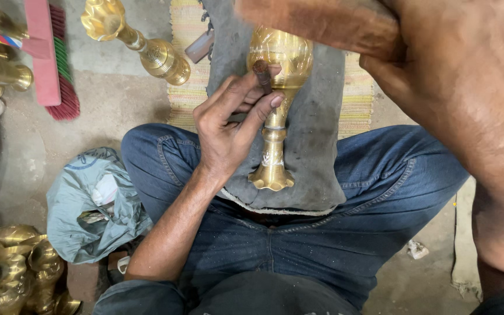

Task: The person sits cross-legged on the floor with a brass vase resting on a cushion on their lap. They hold a small punch against the vase's surface and strike it with a wooden mallet, repositioning the punch around the vase to work the metal.

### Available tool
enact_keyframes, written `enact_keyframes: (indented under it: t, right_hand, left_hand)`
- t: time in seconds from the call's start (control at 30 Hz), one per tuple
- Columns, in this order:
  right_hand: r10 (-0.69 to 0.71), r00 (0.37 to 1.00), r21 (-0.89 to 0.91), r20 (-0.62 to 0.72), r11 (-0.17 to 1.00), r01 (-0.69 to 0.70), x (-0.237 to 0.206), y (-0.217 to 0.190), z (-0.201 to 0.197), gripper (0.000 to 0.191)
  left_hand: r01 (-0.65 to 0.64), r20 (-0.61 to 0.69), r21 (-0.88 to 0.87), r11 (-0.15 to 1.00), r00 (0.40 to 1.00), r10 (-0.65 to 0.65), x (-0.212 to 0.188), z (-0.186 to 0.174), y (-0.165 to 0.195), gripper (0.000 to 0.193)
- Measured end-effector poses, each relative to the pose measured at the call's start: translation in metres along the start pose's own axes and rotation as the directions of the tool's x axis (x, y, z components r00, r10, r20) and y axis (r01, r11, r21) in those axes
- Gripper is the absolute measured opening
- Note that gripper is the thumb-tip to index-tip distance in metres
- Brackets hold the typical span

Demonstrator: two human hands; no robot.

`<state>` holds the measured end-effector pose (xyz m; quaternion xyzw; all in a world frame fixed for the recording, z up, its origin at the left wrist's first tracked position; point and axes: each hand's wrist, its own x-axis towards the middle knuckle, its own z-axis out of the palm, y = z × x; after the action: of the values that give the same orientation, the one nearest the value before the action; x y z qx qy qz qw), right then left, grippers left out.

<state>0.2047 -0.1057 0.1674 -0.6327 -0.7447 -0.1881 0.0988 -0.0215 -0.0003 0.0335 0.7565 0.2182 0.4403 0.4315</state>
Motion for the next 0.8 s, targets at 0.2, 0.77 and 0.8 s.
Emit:
enact_keyframes:
  t: [0.2, 0.77, 0.8]
  right_hand:
    - [0.030, 0.998, 0.015, 0.061, 0.999, -0.031, 0.0061, -0.0030, -0.0017, 0.028]
    - [0.021, 1.000, 0.012, 0.022, 1.000, -0.022, -0.0023, -0.0011, -0.0007, 0.027]
    - [0.011, 1.000, -0.016, 0.028, 1.000, -0.011, -0.0027, -0.0019, -0.0016, 0.025]
  left_hand:
    - [-0.001, -0.028, 0.020, 1.000, 1.000, 0.001, -0.0020, 0.0008, -0.0031, 0.030]
    - [0.017, -0.014, 0.017, 1.000, 1.000, -0.017, 0.0001, -0.0007, 0.0003, 0.030]
    - [0.029, -0.007, 0.014, 0.999, 1.000, -0.029, -0.0004, -0.0007, 0.0001, 0.029]
